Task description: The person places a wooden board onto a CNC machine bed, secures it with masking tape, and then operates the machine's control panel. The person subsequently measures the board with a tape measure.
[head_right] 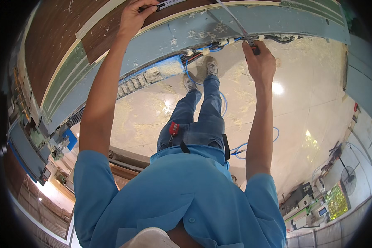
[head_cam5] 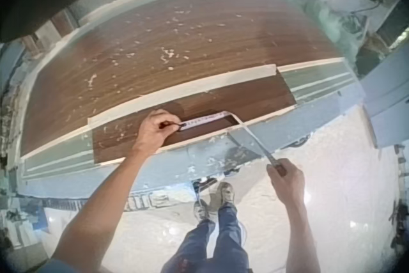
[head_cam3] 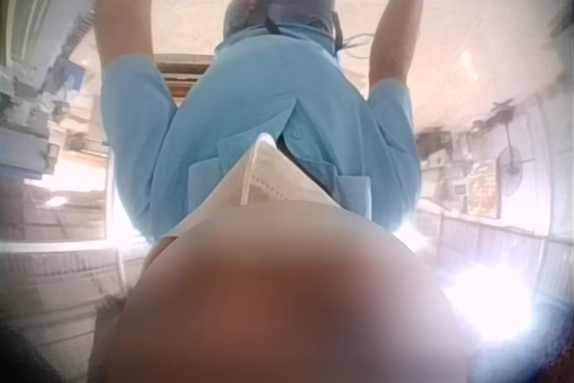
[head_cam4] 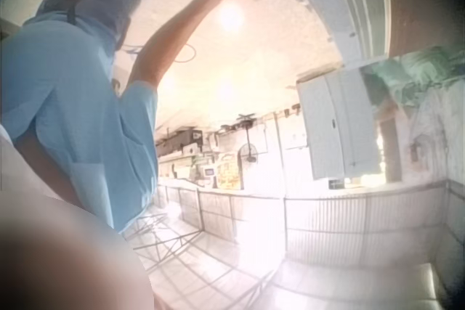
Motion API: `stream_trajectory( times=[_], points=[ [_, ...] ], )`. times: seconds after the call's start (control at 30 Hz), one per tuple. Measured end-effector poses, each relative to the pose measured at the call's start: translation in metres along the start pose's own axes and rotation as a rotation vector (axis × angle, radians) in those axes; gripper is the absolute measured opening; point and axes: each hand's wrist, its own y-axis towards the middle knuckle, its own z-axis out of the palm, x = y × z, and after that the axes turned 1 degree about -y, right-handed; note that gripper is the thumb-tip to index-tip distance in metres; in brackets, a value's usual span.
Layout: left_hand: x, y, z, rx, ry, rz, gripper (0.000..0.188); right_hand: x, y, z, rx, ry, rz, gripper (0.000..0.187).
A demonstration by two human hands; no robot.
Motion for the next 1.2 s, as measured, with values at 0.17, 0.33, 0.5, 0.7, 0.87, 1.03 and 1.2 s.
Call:
stream_trajectory(
  times=[0.17,0.33,0.5,0.7,0.87,1.03,1.2],
  points=[
    [0.000,0.002,-0.002,0.019,0.014,-0.013,0.014,0.004,-0.001,-0.002,0.005,-0.013,0.017,0.043],
    [0.009,-0.001,0.000,0.055,0.048,-0.080,0.014,0.002,0.000,0.002,0.004,-0.002,0.019,0.043],
    [0.010,0.000,-0.004,0.059,0.037,-0.015,0.018,-0.006,-0.005,0.000,0.065,0.017,-0.011,0.043],
    [-0.057,-0.058,0.024,0.118,-0.314,-0.221,0.013,-0.031,-0.038,-0.013,0.348,0.187,-0.225,0.058],
    [-0.135,-0.129,0.099,-0.060,-0.575,-0.424,0.025,-0.062,-0.061,-0.022,0.602,0.460,-0.095,0.048],
    [-0.145,-0.135,0.096,-0.297,-0.580,-0.657,0.033,-0.082,-0.034,-0.048,0.542,0.964,0.215,0.038],
    [-0.092,-0.139,0.046,-0.388,-0.655,-0.909,0.033,-0.100,0.022,-0.077,0.468,1.051,0.076,0.033]
  ],
)
